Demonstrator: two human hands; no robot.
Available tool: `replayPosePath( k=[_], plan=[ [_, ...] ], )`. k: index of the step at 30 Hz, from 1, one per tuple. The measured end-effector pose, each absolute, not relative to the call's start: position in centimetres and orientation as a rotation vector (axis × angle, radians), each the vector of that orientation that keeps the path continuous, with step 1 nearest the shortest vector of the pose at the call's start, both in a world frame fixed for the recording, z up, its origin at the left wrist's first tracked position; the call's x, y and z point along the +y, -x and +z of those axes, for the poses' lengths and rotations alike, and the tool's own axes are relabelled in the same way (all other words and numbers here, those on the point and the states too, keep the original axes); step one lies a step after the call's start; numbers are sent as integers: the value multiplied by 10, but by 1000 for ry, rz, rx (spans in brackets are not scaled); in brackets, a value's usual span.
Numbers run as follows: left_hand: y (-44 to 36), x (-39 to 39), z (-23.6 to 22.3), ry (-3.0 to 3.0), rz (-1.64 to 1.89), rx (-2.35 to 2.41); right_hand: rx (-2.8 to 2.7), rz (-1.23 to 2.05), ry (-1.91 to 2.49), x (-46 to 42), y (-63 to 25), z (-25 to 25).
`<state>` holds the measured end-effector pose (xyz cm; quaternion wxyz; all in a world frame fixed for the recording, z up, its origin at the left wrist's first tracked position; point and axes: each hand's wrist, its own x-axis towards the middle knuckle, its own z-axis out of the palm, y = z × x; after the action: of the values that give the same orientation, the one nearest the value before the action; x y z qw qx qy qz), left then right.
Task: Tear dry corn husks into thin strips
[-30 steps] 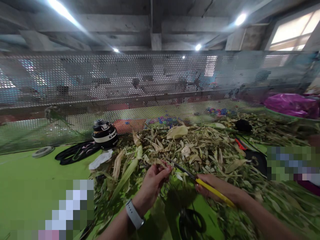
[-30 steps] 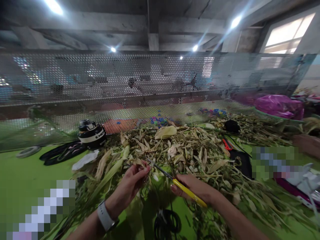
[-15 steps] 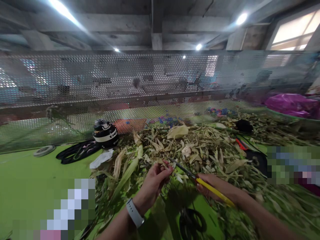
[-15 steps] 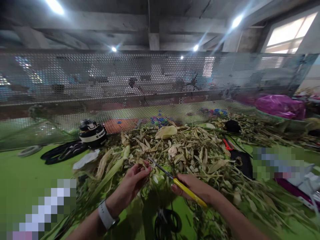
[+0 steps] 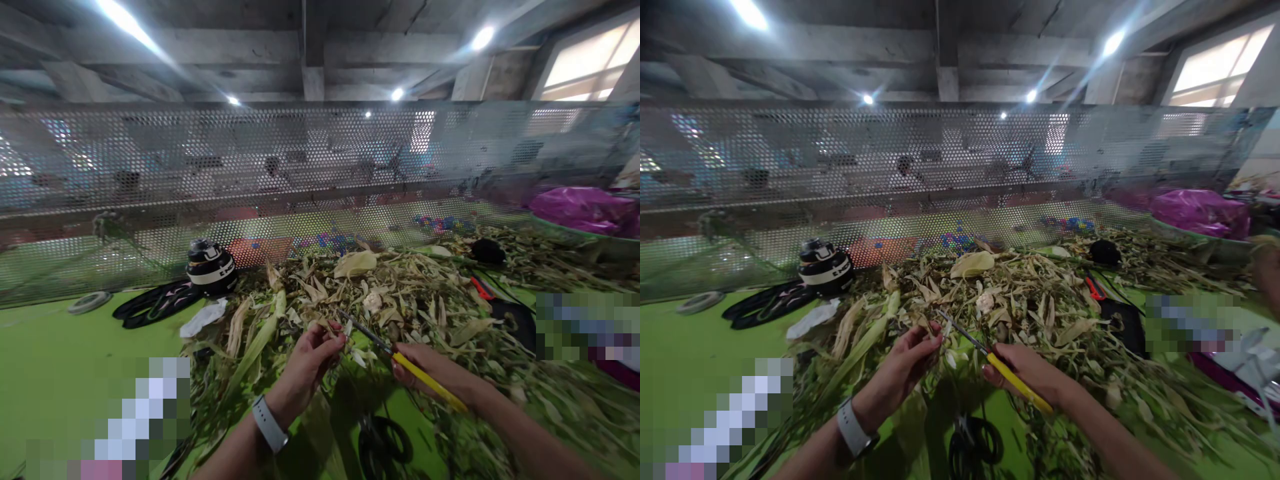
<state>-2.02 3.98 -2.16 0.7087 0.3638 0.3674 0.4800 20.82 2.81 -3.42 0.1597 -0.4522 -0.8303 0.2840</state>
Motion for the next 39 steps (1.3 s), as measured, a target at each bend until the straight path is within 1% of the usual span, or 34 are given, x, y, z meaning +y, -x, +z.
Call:
replayPosePath(
  k=[9,22,27,32,36,39],
  plan=[
    [20,40,-23,-798,1088,791,-2463,747,1329,22,-207,-26],
    [21,40,-23,-804,1081,772,-2434,790,1336,21,-205,-23],
    [21,40,-22,-795,1081,809,-2415,742,1373,22,-203,-23],
    [22,41,-19,-813,1083,845,-2379,801,1377,23,-203,-23],
    [25,44,-22,-943,1058,875,-2322,760,1412,29,-205,-28],
    [26,47,-28,-903,1012,900,-2133,793,1422,33,-207,-32]
  ],
)
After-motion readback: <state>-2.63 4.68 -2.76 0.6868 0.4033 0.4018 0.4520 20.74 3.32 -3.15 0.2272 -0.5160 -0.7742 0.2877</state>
